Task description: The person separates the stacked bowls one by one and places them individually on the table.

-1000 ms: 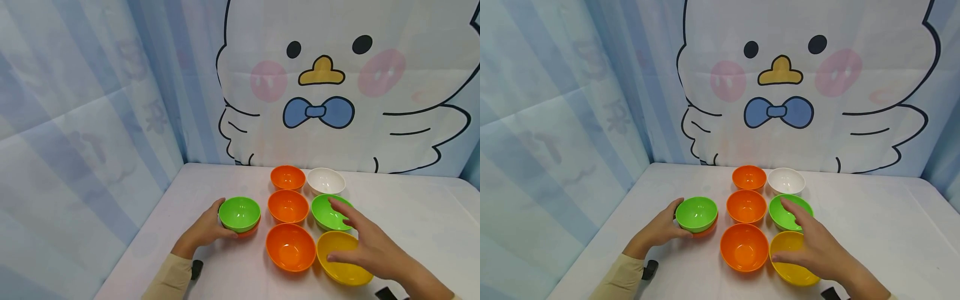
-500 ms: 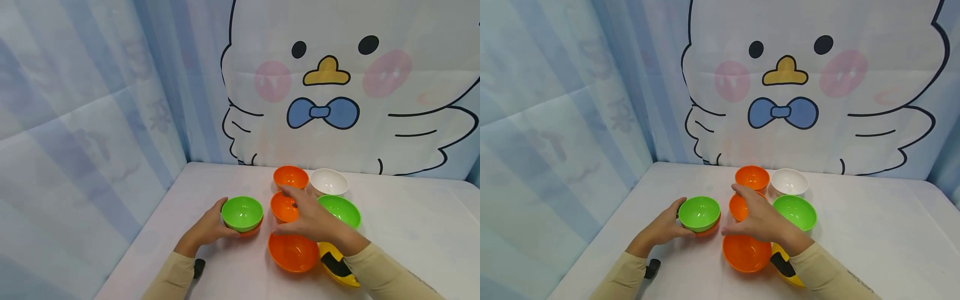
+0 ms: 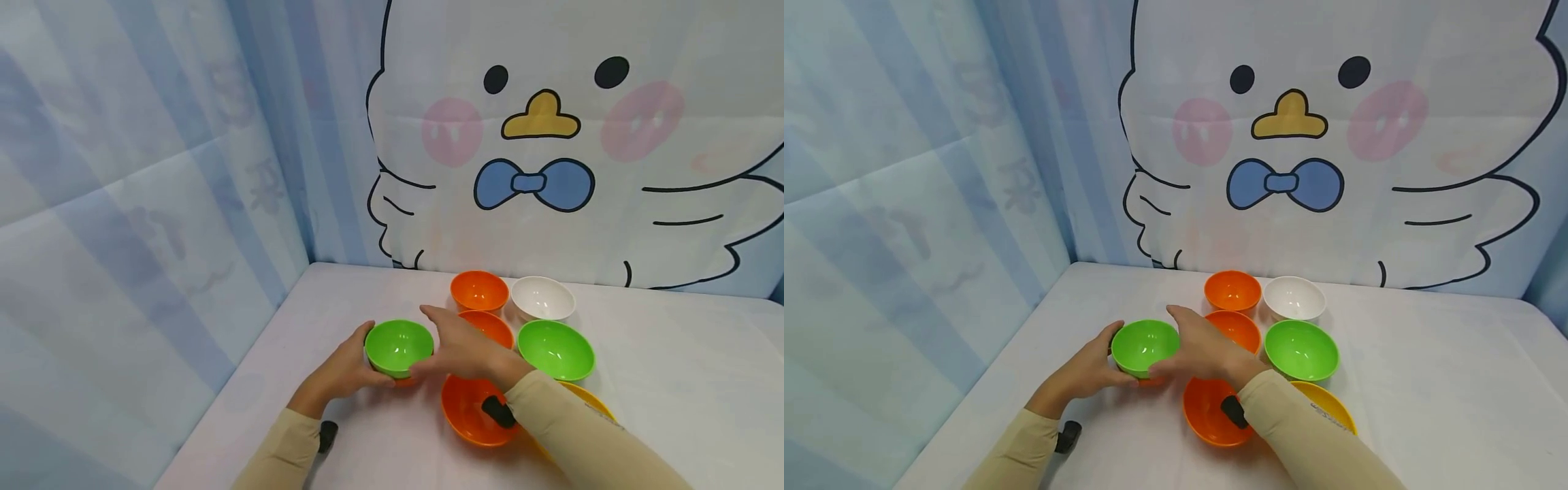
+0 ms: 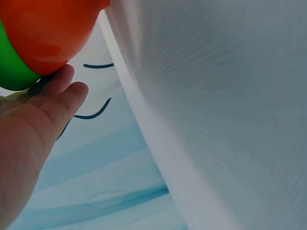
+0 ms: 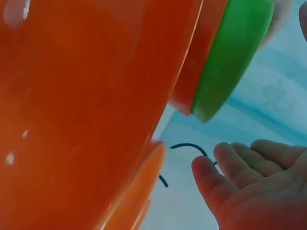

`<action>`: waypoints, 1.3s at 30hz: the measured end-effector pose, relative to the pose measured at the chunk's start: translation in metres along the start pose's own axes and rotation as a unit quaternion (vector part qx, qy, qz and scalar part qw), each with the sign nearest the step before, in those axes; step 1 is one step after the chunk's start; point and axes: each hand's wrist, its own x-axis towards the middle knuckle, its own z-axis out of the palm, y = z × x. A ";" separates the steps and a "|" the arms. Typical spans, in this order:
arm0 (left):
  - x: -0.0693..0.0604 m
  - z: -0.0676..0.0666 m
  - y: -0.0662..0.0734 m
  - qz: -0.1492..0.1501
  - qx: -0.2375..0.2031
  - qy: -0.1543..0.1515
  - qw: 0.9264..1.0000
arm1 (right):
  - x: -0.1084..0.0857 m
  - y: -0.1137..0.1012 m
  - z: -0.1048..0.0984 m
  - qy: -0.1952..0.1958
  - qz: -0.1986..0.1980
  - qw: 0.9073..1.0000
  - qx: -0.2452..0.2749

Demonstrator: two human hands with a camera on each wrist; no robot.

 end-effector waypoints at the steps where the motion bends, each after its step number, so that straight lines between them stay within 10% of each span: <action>1: 0.000 0.000 0.000 0.003 0.000 -0.001 1.000 | 0.003 -0.001 0.002 -0.004 0.007 1.000 -0.001; 20: 0.003 -0.002 -0.003 0.086 -0.021 -0.018 0.996 | 0.026 0.007 0.024 -0.028 -0.047 0.998 0.015; 39: 0.003 -0.003 -0.004 0.075 -0.025 -0.021 0.997 | 0.019 0.004 0.021 0.019 -0.044 0.999 0.023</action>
